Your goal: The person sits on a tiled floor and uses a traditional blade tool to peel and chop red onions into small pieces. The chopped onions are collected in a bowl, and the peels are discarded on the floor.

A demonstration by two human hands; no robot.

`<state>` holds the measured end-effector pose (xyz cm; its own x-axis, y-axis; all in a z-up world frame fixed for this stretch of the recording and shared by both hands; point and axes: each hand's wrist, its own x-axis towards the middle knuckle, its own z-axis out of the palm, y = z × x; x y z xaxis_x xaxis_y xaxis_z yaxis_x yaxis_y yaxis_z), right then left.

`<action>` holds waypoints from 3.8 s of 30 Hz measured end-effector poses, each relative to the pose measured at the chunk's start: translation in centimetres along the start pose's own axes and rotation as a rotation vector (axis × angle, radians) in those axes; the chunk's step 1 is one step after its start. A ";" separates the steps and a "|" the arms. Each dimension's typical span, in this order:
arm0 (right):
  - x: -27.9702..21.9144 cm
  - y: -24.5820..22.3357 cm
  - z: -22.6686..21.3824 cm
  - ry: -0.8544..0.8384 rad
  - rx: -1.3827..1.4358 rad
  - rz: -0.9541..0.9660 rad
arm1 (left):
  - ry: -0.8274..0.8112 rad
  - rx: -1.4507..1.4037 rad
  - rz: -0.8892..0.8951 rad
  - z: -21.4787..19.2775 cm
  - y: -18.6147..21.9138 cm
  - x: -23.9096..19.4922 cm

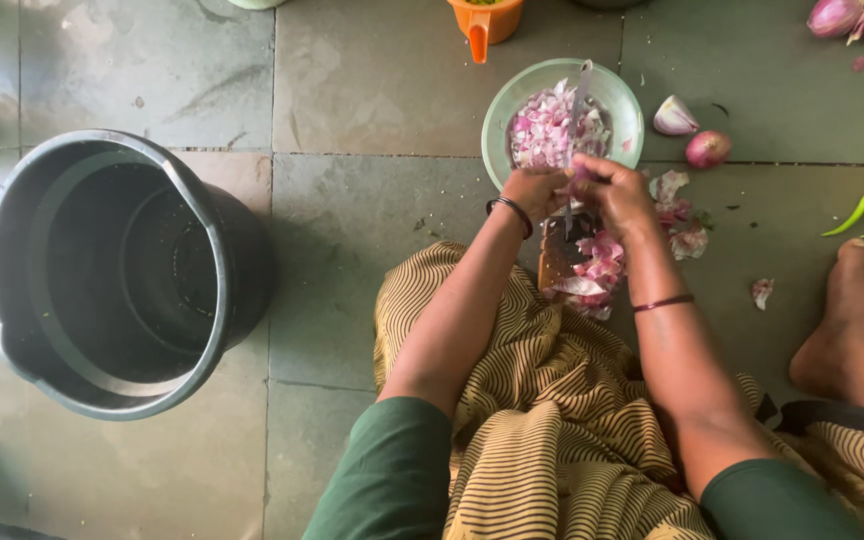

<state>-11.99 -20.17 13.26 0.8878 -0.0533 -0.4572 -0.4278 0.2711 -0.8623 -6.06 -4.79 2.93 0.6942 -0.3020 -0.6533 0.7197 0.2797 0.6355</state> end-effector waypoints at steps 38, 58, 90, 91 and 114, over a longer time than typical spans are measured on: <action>6.2 -0.4 0.8 0.072 0.027 -0.212 | 0.142 0.337 0.449 0.4 2.8 3.1; 5.7 0.6 0.9 0.079 0.130 -0.102 | 0.028 0.052 0.156 -0.5 1.9 4.5; 5.0 2.7 -1.6 0.085 0.145 -0.054 | 0.069 0.346 0.176 1.7 1.1 2.6; 5.9 2.5 -1.5 0.090 0.132 -0.076 | 0.132 0.462 0.226 1.9 1.5 2.9; 5.8 2.4 -1.6 0.088 0.023 -0.046 | 0.169 0.389 0.267 1.1 0.3 4.1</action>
<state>-8.16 -21.36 8.20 0.8877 -0.1499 -0.4353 -0.3820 0.2879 -0.8782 -3.01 -6.98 0.93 0.8687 -0.1049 -0.4840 0.4823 -0.0428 0.8749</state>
